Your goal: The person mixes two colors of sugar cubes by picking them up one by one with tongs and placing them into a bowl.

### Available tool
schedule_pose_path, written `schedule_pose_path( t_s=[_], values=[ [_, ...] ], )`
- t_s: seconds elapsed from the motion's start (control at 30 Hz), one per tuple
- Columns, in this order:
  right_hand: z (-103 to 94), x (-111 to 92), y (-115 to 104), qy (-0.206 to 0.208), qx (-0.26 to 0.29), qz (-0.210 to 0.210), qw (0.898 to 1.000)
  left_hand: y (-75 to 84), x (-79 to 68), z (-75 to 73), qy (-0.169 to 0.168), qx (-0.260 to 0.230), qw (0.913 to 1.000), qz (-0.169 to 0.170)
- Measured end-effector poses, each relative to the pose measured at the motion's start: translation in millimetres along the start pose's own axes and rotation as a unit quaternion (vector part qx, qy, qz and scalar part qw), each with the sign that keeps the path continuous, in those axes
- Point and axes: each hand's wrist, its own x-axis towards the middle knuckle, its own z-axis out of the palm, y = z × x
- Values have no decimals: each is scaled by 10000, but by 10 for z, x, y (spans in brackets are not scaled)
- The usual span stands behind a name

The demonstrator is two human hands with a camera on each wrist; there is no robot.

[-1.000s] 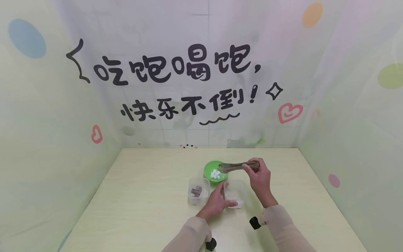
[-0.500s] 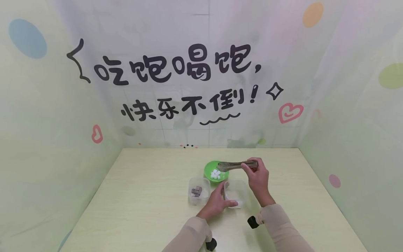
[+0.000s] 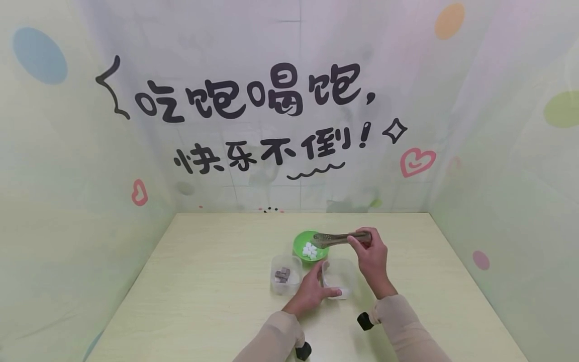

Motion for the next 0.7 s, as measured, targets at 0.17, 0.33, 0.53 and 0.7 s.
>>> schedule_pose_path(
  t_s=[0.17,0.33,0.53,0.7],
  values=[
    [-44,-16,10,-4,-21,-36,10000,20,-13,-3,-36,-16,10000,-71],
    [-94,-43,9,-6,-164,23,9999,18,-13,-2,-5,29,10000,-4],
    [-155,-71,-77,-88,-118,280,9995,26,-13,-1,20,26,9999,96],
    [-226,-121,-330,-250,-165,141,9995,13,-11,2,44,53,9998,180]
  ],
)
